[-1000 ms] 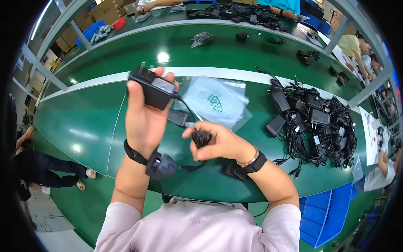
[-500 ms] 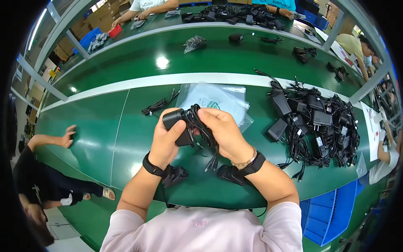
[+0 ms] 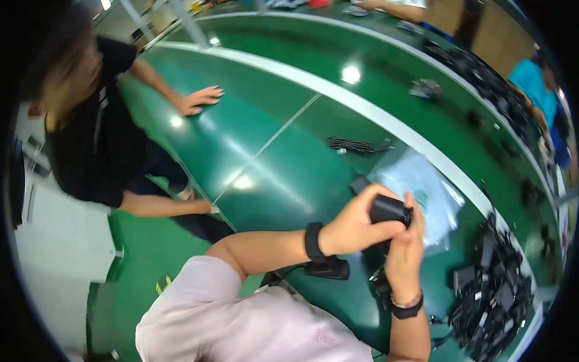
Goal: The person picks up a power adapter and a cable, wraps the cable around the adapter, and places the unit into a plastic bag, repeating this process for several units.
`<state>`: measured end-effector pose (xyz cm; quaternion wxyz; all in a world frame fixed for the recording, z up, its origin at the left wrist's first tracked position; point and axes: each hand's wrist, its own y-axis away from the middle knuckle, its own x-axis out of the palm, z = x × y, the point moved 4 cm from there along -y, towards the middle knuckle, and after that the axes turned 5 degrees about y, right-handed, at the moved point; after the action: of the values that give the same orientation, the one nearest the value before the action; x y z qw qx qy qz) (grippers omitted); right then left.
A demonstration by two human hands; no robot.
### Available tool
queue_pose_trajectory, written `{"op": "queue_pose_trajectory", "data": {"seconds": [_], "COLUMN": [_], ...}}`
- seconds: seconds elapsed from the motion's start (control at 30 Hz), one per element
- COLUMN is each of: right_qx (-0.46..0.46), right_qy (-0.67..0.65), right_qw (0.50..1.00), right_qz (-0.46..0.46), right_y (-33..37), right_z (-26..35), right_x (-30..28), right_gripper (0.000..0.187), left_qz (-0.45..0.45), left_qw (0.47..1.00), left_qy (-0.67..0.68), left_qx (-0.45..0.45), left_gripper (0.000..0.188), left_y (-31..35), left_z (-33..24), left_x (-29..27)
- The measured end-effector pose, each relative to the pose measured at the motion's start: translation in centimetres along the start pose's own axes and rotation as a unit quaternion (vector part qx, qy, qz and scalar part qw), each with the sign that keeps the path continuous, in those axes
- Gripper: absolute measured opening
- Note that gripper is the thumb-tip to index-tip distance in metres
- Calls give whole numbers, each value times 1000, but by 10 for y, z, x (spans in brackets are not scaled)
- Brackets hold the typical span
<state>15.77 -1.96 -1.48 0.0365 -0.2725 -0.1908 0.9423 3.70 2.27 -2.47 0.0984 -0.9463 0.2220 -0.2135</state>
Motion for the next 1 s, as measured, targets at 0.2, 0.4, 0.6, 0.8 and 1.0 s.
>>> {"op": "queue_pose_trajectory", "data": {"seconds": [0.2, 0.4, 0.6, 0.8, 1.0], "right_qx": [9, 35, 266, 411, 329], "right_qy": [-10, -97, -143, -568, -504], "right_qw": [1000, 995, 926, 713, 795], "right_qz": [-2, -7, 228, 9, -83], "right_y": [-2, -15, 1, 3, -6], "right_z": [1, 23, 3, -8, -25], "right_x": [12, 6, -3, 36, 18], "right_gripper": [77, 74, 44, 32, 27], "left_qz": [-23, -55, -161, -84, -28], "left_qw": [998, 998, 957, 980, 995], "left_qy": [35, -22, -99, -23, 93], "left_qx": [-46, 22, 220, 180, -38], "left_gripper": [50, 60, 53, 53, 50], "left_y": [1, -13, -10, -4, 1], "left_z": [-4, -22, -51, -39, -1], "left_x": [-5, -21, -50, -28, -13]}}
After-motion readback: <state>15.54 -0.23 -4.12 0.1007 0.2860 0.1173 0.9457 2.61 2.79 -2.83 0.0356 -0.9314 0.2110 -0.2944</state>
